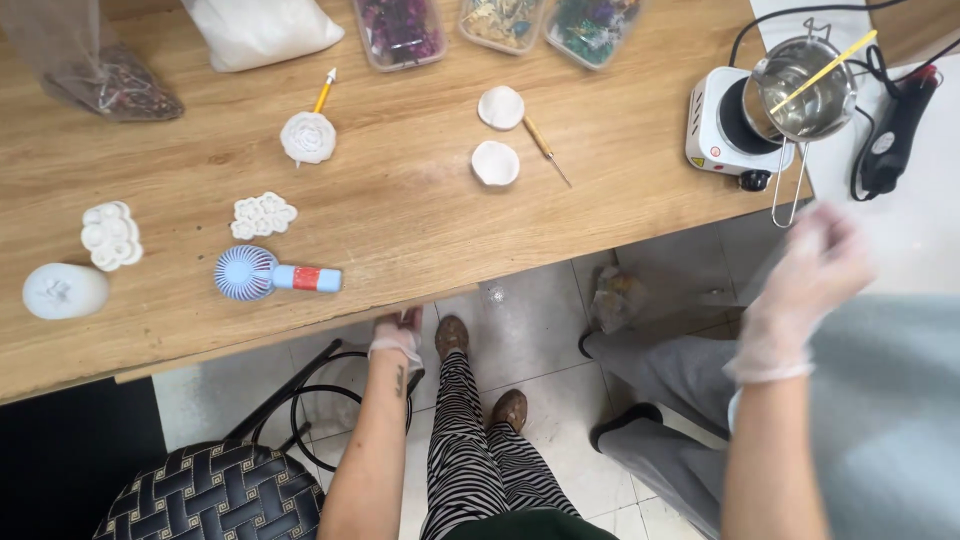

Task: Preparing candle components, assembling wicks, and measuring ingredients in a candle workshop.

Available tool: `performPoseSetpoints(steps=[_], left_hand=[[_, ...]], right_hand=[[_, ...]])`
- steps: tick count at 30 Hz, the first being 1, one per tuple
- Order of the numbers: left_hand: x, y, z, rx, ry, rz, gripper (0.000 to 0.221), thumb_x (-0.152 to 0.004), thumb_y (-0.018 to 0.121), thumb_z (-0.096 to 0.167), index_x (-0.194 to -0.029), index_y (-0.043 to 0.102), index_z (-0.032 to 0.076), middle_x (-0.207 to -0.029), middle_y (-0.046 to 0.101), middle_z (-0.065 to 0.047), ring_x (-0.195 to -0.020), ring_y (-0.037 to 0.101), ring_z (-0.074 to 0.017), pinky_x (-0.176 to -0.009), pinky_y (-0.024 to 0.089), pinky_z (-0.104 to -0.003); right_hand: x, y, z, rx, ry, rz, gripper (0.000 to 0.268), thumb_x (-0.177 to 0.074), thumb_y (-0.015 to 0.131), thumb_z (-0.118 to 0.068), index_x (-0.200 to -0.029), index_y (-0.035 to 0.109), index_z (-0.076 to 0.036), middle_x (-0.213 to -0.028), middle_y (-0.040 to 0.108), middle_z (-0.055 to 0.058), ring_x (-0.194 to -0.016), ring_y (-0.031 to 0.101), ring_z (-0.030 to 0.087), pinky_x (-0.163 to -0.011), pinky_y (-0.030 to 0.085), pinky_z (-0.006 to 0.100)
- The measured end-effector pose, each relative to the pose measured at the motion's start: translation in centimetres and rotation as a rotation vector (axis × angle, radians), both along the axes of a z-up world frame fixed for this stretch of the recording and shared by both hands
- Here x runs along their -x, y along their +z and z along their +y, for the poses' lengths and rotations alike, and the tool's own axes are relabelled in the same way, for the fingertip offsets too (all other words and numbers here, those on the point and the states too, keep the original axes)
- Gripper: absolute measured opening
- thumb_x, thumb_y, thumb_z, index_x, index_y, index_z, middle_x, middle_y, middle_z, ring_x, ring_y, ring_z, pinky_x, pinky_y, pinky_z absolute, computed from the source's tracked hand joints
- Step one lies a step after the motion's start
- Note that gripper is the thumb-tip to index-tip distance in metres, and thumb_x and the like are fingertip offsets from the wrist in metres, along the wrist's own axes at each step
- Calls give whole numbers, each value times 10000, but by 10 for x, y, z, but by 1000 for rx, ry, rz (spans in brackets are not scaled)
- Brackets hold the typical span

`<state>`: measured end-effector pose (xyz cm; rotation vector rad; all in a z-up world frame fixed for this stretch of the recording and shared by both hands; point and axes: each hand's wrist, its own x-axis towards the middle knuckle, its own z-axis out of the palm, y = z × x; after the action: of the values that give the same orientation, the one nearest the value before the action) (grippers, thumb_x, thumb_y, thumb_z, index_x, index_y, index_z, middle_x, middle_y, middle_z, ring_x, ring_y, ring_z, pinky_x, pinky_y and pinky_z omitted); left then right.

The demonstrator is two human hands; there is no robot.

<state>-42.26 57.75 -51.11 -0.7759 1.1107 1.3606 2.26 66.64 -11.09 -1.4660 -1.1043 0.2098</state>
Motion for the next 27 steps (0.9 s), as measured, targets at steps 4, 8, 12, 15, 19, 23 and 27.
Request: performPoseSetpoints(steps=[4, 8, 12, 15, 19, 23, 27], left_hand=[[-16, -97, 8, -186, 63, -24, 151, -1021, 559, 256, -1035, 581, 107, -960, 618, -55, -833, 646, -203, -786, 634, -361], [-103, 91, 38, -83, -67, -62, 195, -1017, 474, 247, -991, 553, 70, -1037, 672, -141, -947, 660, -262, -882, 594, -429], [-154, 55, 68, -161, -38, -107, 326, -1050, 433, 295, -827, 518, 72, -1021, 635, -119, -997, 610, -252, -1037, 422, -456], [-179, 11, 72, -332, 112, -241, 402, -1028, 405, 204, -629, 418, 155, -889, 626, -64, -909, 630, -261, -1025, 403, -482], [-182, 19, 74, -284, 243, -197, 420, -1021, 407, 180, -609, 443, 106, -803, 621, -86, -825, 597, -208, -1048, 520, -439], [-178, 73, 73, -202, 289, -208, 407, -1012, 384, 109, -605, 379, 104, -744, 613, -100, -820, 625, -187, -1023, 562, -403], [-177, 61, 71, -219, 239, -197, 374, -980, 328, 39, -618, 399, 99, -727, 580, -79, -824, 623, -185, -1037, 556, -402]], right_hand=[[37, -65, -90, 285, -31, 211, 194, -1001, 612, -18, -1184, 673, 2, -1071, 688, 42, -948, 634, 104, -863, 534, 264], [69, -91, -152, 722, 3, 323, 279, -951, 630, -91, -1220, 686, -38, -1135, 719, 72, -1035, 673, 148, -926, 530, 302], [67, -109, -183, 843, 86, 377, 311, -935, 624, -95, -1236, 681, -40, -1137, 729, 62, -1051, 684, 144, -948, 523, 286], [54, -113, -196, 921, 188, 400, 352, -926, 635, -121, -1256, 701, -19, -1050, 759, 116, -978, 692, 177, -904, 533, 302], [50, -98, -201, 1057, 204, 433, 381, -926, 619, -198, -1257, 711, -32, -1018, 757, 89, -935, 656, 163, -872, 535, 306], [50, -81, -209, 1110, 137, 498, 382, -924, 626, -234, -1243, 707, -39, -1006, 753, 74, -935, 658, 131, -858, 540, 301], [29, -124, -228, 1085, 164, 542, 392, -920, 647, -245, -1246, 710, -37, -1008, 755, 79, -912, 645, 147, -844, 541, 323]])
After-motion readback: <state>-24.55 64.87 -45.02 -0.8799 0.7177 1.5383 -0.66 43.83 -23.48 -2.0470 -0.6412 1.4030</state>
